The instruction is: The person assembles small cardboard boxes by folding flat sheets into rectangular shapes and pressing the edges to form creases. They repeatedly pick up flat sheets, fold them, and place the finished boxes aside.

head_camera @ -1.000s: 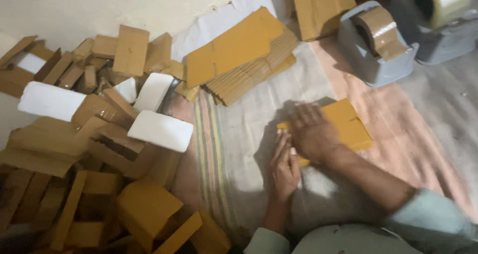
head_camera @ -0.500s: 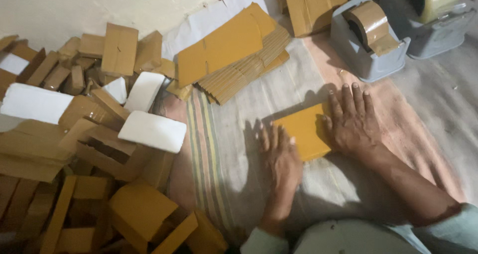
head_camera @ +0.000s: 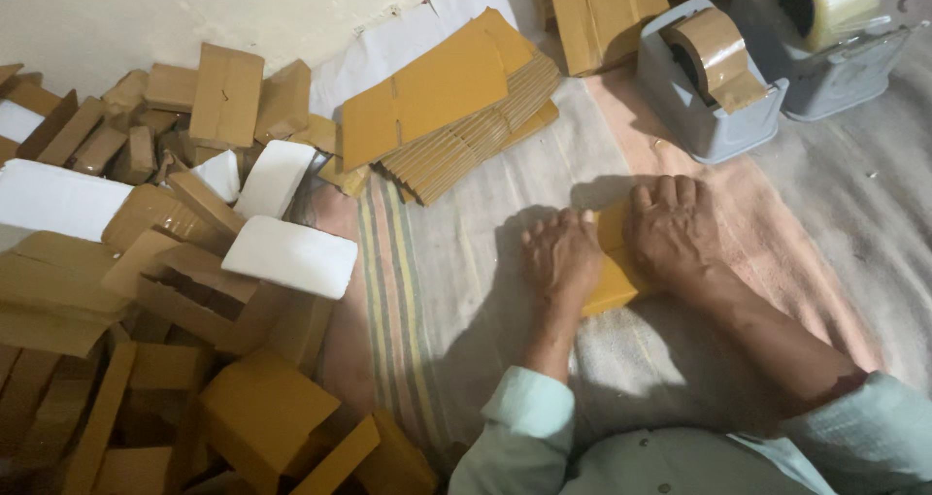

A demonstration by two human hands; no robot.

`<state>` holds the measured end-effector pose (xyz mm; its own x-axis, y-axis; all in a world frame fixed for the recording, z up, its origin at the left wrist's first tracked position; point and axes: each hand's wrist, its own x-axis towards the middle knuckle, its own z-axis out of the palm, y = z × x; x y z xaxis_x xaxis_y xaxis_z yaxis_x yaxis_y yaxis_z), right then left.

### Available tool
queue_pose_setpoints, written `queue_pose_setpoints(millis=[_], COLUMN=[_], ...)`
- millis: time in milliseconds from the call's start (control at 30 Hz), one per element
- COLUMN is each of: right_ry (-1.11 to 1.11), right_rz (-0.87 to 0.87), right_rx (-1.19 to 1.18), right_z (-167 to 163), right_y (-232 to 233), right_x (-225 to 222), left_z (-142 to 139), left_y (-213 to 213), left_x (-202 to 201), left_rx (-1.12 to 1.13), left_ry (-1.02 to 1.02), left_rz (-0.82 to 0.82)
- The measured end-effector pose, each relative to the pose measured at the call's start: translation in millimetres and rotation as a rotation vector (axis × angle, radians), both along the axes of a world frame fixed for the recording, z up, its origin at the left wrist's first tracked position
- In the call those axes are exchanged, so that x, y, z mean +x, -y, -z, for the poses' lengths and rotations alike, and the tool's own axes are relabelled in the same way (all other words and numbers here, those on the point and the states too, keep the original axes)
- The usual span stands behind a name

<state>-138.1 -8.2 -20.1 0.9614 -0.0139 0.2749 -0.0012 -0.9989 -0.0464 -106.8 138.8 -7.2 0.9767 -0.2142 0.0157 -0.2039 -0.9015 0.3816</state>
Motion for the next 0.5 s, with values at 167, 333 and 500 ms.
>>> queue_pose_setpoints(millis=[167,333,500], right_ry=[-0.011,-0.272,-0.302], right_rz=[-0.293,-0.413,-0.374], right_rx=[0.051,0.151,-0.067], right_z=[11.3,-1.5,-35.5], right_y=[-18.4,-38.1,-27.3], right_x=[29.1,52.0,33.7], left_z=[55.4,93.3,72.1], left_y=[-20.6,-31.6,-35.2], left_x=[17.3,36.7,29.3], left_rx=[-0.06,-0.274,-0.299], left_ry=[0.006,0.017,-0.019], left_rz=[-0.084,-0.101,-0.144])
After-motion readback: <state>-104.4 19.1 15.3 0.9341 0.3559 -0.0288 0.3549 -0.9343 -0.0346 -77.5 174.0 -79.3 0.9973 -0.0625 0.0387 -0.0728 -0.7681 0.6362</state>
